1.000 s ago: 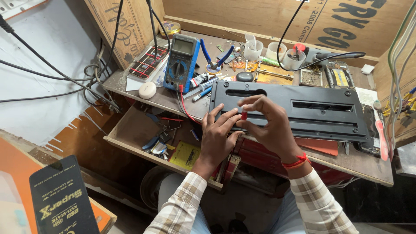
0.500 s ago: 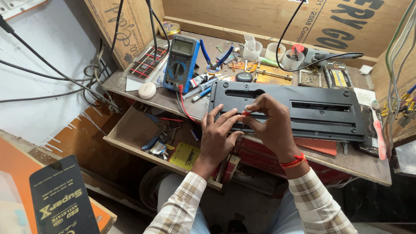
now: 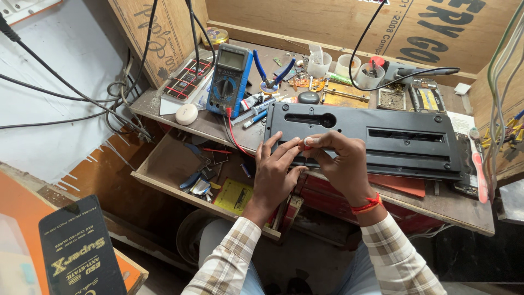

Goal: The person uses a screwdriver to remove screws from a black plastic casing on a workbench. They then use pliers to cut a wire and continue unscrewing the casing. The person handles the casing and tools throughout the clip.

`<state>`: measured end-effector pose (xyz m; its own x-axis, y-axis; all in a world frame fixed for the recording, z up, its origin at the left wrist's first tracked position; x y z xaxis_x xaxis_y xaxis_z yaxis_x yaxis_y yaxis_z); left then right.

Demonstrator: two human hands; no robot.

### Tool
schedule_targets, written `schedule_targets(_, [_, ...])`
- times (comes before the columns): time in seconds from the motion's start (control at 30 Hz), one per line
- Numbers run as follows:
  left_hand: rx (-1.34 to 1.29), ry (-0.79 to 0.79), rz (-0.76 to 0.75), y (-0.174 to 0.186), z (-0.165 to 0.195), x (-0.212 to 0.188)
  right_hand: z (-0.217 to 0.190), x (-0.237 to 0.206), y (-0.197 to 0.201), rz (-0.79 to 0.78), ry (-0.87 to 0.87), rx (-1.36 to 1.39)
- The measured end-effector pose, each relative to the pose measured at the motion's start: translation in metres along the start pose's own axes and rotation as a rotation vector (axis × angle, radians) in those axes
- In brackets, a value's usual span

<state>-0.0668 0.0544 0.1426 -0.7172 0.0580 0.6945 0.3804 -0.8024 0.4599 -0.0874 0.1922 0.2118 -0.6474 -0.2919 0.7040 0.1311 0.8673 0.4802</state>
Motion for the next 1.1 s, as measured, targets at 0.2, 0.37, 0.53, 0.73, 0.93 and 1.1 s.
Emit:
schedule_targets(0.2, [-0.003, -0.008, 0.016, 0.001, 0.001, -0.001, -0.007, -0.009, 0.004, 0.154, -0.018, -0.012])
schedule_targets(0.37, [-0.011, 0.001, 0.021, 0.003, 0.002, -0.001, -0.008, -0.021, 0.006, 0.333, -0.128, -0.006])
schedule_targets(0.53, [-0.015, 0.007, 0.016, 0.006, 0.005, -0.005, -0.012, -0.022, 0.015, 0.3, -0.012, 0.1])
schedule_targets(0.73, [-0.014, -0.027, 0.041, 0.016, 0.003, -0.007, 0.037, -0.029, 0.082, 0.478, -0.119, 0.218])
schedule_targets(0.93, [-0.077, -0.043, 0.288, 0.062, -0.002, -0.042, 0.093, -0.06, 0.115, 0.569, -0.241, 0.449])
schedule_targets(1.1, [-0.229, 0.269, 0.484, 0.107, -0.049, -0.088, 0.114, -0.079, 0.104, 0.523, -0.203, 0.452])
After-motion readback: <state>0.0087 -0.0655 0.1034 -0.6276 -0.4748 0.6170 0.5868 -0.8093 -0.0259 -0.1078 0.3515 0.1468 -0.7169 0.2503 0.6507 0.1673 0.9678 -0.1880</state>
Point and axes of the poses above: each hand's wrist, its own x-axis towards the middle knuckle, its own y-axis out of the back of the hand, z = x × y, the point moved 8 cm from there along x, towards the middle knuckle, and after that the axes turned 15 degrees about -x, right-handed, at the moved point
